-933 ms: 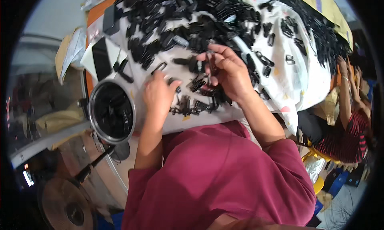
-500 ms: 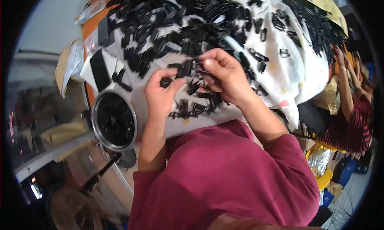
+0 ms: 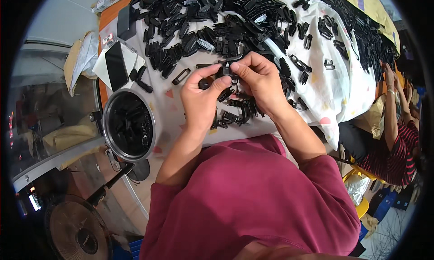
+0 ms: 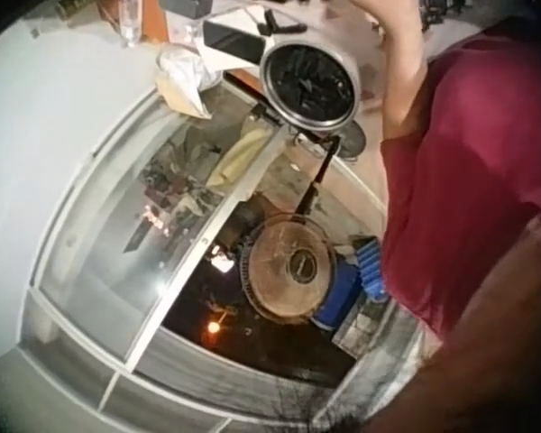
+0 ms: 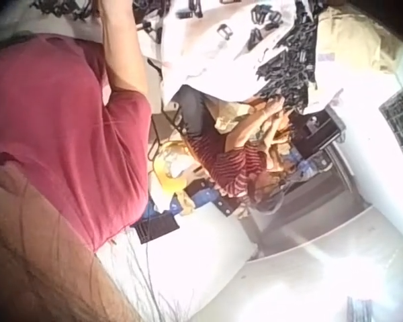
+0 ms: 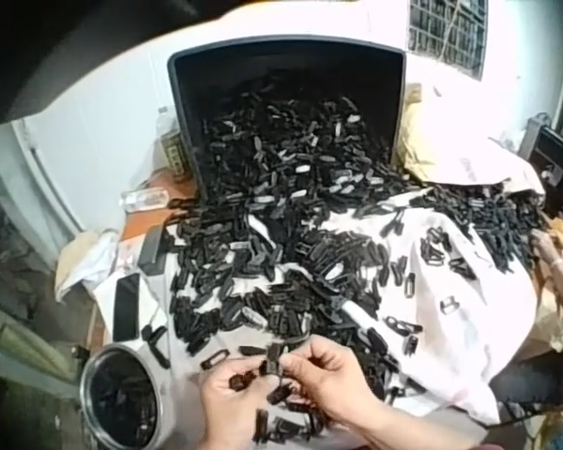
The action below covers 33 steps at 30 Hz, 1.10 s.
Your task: Assembling small black plastic components by snapping pieces together and placing them in a metal bowl.
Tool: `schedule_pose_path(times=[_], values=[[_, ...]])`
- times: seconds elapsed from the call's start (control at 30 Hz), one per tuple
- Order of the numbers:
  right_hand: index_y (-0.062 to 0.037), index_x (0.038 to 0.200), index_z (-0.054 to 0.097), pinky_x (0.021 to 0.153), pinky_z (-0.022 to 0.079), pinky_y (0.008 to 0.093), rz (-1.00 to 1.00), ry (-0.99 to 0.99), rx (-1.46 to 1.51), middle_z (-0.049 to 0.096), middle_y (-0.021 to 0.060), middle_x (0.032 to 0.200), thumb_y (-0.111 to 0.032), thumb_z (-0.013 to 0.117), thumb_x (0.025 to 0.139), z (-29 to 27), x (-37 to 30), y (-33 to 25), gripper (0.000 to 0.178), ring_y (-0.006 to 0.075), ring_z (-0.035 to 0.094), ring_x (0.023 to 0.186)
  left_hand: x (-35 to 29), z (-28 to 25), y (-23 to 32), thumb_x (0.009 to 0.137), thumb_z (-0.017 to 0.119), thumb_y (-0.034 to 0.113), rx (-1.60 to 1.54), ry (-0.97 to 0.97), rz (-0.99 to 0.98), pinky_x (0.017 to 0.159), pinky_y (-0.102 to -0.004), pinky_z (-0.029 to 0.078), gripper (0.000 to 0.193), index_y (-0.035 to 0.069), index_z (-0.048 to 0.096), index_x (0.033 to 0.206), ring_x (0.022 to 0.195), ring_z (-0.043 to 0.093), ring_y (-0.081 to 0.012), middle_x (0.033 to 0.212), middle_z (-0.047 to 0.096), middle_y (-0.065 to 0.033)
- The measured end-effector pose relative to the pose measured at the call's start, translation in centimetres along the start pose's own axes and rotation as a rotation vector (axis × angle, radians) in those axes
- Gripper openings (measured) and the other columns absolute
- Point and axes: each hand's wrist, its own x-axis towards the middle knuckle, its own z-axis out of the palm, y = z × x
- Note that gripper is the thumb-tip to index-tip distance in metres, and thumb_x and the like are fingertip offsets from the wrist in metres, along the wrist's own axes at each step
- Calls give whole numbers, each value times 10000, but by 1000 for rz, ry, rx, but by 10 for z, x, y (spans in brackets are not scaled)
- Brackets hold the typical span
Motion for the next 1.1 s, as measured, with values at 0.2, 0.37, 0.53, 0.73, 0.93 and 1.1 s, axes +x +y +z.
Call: schedule_pose_path(times=[0.2,0.37,0.53,0.73,0.93,1.1], values=[[2,922,581,486,371,171,-840,197,-850,502,50,933,-75,564,830,-6,1,28,122,62,467,645,-1,7,-14,776,678,127,-207,-8,-199,694,-203,438,333,-38,569,1044,754,531,-70,881,595,-27],[14,1133,485,593,470,191,-277,-119,-199,510,77,1064,-64,549,843,-13,-16,19,307,115,559,700,-11,-3,-2,796,637,60,-109,-92,23,723,-195,455,235,-20,573,1008,785,561,-92,919,613,-64],[27,1096,493,637,483,216,-231,-288,-225,592,84,942,-74,564,840,-21,-19,16,284,126,584,742,-5,-23,6,820,610,90,-276,-324,-1,714,-219,458,199,-6,571,990,773,556,-83,912,618,-73],[-5,1194,461,708,427,206,-131,-92,-494,564,46,1012,-93,591,830,-39,-6,3,396,86,528,851,24,-79,11,777,552,48,-391,343,-18,681,-310,459,148,9,571,919,799,565,-175,856,557,-71],[7,1107,534,713,444,212,-47,-196,-560,592,53,915,-41,576,828,-25,-3,5,287,81,533,832,37,-79,-14,721,632,148,1445,196,419,700,-363,470,174,76,610,879,785,581,-273,907,582,-91],[27,1008,587,664,455,222,-224,-125,-938,595,62,821,-39,581,822,-29,2,4,197,84,551,757,35,-75,-15,704,671,203,1367,-112,80,668,-362,465,213,69,649,868,764,587,-282,891,609,-76]])
